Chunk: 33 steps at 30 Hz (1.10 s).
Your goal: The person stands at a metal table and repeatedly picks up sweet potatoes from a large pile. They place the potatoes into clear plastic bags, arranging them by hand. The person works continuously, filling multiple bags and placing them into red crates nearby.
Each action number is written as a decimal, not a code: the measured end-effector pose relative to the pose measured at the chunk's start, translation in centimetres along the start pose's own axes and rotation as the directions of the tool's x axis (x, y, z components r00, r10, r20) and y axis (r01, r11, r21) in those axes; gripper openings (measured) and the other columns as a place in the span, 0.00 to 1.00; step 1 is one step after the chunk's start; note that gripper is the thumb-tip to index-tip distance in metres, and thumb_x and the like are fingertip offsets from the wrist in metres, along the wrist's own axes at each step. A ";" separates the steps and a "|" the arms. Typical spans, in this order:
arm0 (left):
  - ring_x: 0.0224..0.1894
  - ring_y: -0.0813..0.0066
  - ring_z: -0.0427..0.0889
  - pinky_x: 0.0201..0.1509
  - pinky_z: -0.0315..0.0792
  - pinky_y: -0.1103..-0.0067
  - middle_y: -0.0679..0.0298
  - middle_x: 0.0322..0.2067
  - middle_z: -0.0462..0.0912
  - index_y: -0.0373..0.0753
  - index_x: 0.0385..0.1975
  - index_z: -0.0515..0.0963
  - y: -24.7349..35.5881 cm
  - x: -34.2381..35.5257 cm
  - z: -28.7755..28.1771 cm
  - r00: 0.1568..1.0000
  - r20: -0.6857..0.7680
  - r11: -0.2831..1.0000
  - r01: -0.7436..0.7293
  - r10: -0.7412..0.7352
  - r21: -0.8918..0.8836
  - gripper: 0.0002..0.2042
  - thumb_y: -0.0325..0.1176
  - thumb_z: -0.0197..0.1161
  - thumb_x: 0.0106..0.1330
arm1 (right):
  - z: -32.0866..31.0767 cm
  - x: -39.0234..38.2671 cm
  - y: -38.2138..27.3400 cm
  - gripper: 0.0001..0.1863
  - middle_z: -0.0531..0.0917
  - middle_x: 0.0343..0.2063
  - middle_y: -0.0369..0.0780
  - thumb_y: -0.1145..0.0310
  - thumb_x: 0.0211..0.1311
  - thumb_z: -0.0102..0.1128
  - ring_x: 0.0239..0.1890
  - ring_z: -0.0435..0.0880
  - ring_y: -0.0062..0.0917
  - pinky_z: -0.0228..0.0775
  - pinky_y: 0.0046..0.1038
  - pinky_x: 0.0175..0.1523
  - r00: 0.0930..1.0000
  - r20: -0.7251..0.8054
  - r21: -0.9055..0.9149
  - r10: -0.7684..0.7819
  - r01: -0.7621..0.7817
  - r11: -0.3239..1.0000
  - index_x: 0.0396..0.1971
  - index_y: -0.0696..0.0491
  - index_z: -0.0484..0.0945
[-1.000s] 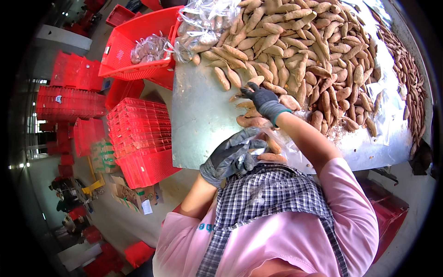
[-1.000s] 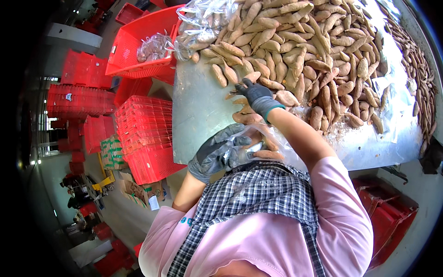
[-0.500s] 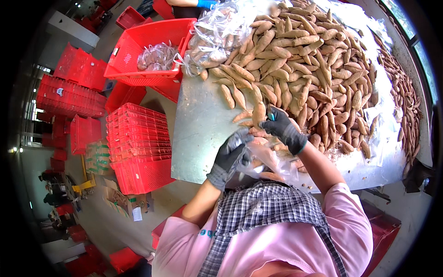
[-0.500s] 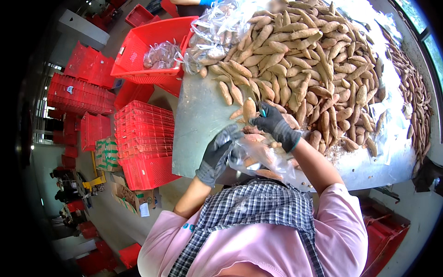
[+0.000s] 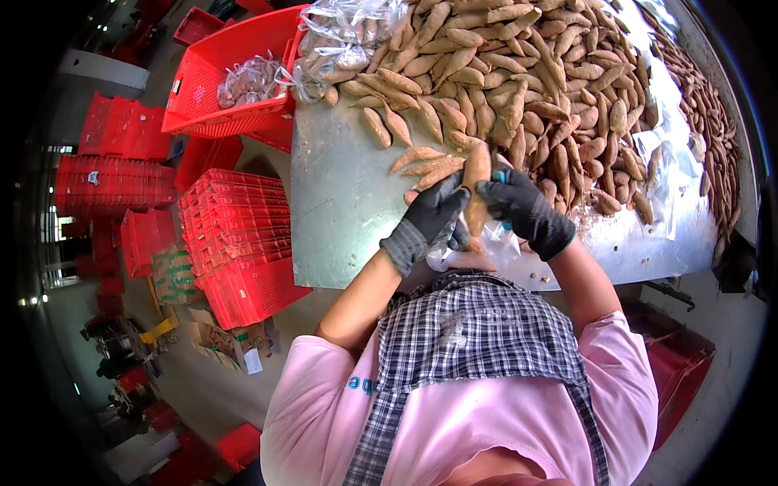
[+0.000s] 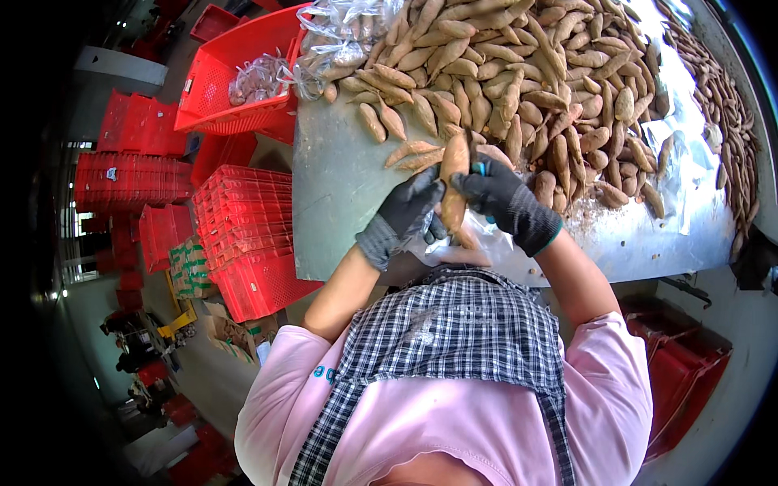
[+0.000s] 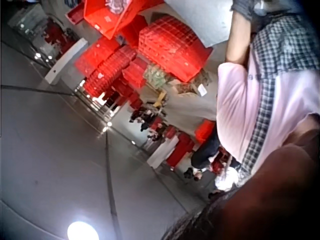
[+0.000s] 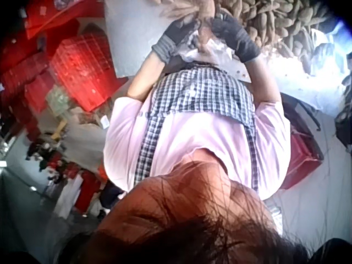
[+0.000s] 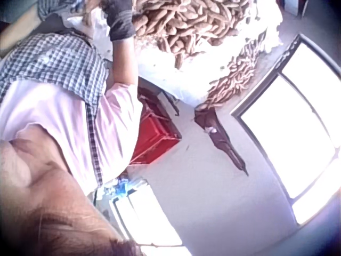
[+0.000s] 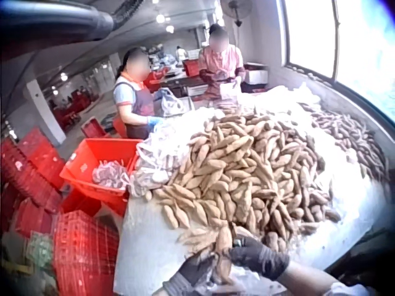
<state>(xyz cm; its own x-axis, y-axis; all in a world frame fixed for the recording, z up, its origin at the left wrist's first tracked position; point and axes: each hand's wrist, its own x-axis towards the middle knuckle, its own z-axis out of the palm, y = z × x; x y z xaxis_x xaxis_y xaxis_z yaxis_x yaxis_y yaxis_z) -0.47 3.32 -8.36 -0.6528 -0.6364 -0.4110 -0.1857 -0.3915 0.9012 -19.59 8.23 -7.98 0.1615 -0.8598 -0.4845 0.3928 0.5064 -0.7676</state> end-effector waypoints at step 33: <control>0.23 0.75 0.80 0.26 0.74 0.83 0.49 0.40 0.78 0.29 0.60 0.56 -0.9 -10.0 -4.2 0.966 0.258 0.804 0.126 0.036 -0.581 0.30 0.28 0.58 0.58 | -3.2 -6.0 -2.3 0.13 0.80 0.28 0.33 0.70 0.59 0.57 0.28 0.75 0.13 0.69 0.18 0.35 0.995 0.030 -0.677 0.095 -0.050 0.735 0.43 0.57 0.76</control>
<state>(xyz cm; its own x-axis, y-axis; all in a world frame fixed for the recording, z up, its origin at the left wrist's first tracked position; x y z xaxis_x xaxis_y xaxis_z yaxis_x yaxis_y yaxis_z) 9.27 7.26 -5.65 -0.8263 -0.4570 -0.3293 0.1955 -0.7809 0.5932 -24.33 12.43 -4.70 0.2248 -0.8094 -0.5424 -0.3321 0.4597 -0.8236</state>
